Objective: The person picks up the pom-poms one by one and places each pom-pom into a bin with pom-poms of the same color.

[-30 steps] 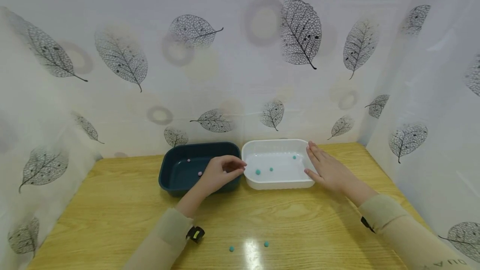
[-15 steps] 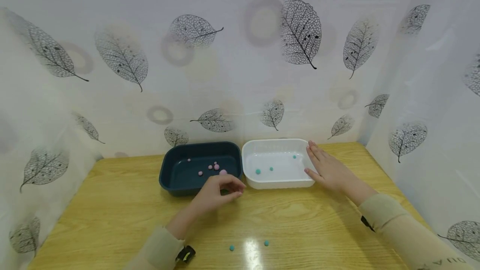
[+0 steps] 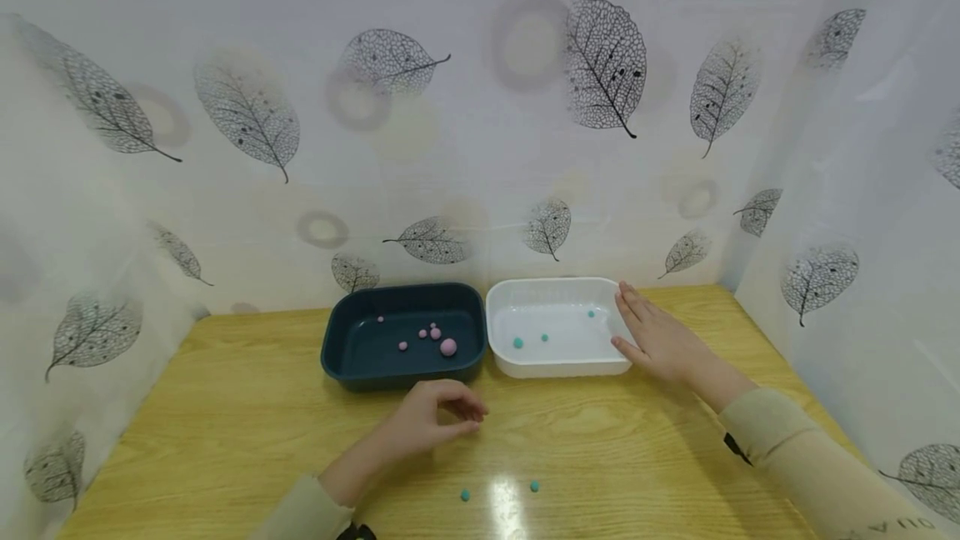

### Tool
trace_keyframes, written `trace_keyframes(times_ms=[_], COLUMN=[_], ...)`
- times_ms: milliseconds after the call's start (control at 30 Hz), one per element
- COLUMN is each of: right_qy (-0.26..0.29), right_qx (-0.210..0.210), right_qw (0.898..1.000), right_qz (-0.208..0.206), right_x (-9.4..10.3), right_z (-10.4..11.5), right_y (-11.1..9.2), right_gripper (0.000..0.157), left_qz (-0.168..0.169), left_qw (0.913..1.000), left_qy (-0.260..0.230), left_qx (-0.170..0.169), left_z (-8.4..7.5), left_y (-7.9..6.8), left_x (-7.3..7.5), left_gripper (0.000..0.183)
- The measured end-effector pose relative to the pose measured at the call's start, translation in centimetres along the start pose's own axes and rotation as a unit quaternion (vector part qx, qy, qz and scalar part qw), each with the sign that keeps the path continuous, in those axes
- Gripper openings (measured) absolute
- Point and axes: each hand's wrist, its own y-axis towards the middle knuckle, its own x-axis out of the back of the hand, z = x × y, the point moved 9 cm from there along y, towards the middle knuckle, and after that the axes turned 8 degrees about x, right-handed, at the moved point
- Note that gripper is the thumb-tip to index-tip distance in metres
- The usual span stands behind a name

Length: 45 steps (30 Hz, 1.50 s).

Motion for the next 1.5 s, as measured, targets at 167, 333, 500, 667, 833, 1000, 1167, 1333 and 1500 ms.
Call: trace_keyframes(times_ms=[167,333,500,667,833,1000,1167,1333,1500], right_qy=[0.002,0.002,0.000,0.001,0.003,0.004,0.006,0.007,0.001], right_qx=[-0.002,-0.003,-0.002,-0.003,-0.001,0.000,-0.002,-0.002,0.000], right_qw=[1.000,1.000,1.000,1.000,1.000,1.000,1.000,1.000,1.000], right_qz=[-0.001,-0.002,-0.002,0.000,-0.001,-0.002,-0.001,-0.001,-0.002], right_x=[0.0,-0.1,-0.2,-0.3,-0.2,-0.1,0.0,0.0,0.1], right_z=[0.1,-0.1,-0.2,-0.2,-0.1,-0.1,0.0,0.0,0.0], right_y=[-0.1,-0.1,-0.1,-0.1,0.0,0.0,0.0,0.0,0.0], right_gripper=[0.078,0.078,0.078,0.078,0.078,0.078,0.078,0.077,0.077], left_qz=[0.019,0.036,0.058,0.076,0.103,0.126,0.135,0.144,0.152], left_qw=[0.9995,0.9991,0.9981,0.9967,0.9936,0.9903,0.9887,0.9863,0.9841], left_qy=[0.005,0.010,-0.005,-0.001,0.003,0.017,0.034,0.062,0.078], left_qx=[0.026,0.019,0.019,0.028,0.047,0.056,0.056,0.051,0.047], left_z=[0.6,0.4,0.4,0.4,0.5,0.6,0.7,1.2,1.4], left_y=[-0.7,-1.4,-1.9,-2.4,-2.8,-3.0,-3.1,-3.2,-3.3], left_x=[-0.7,-1.3,-1.8,-2.2,-2.7,-3.0,-3.0,-3.5,-3.7], left_gripper=[0.015,0.015,0.015,0.015,0.015,0.015,0.016,0.017,0.017])
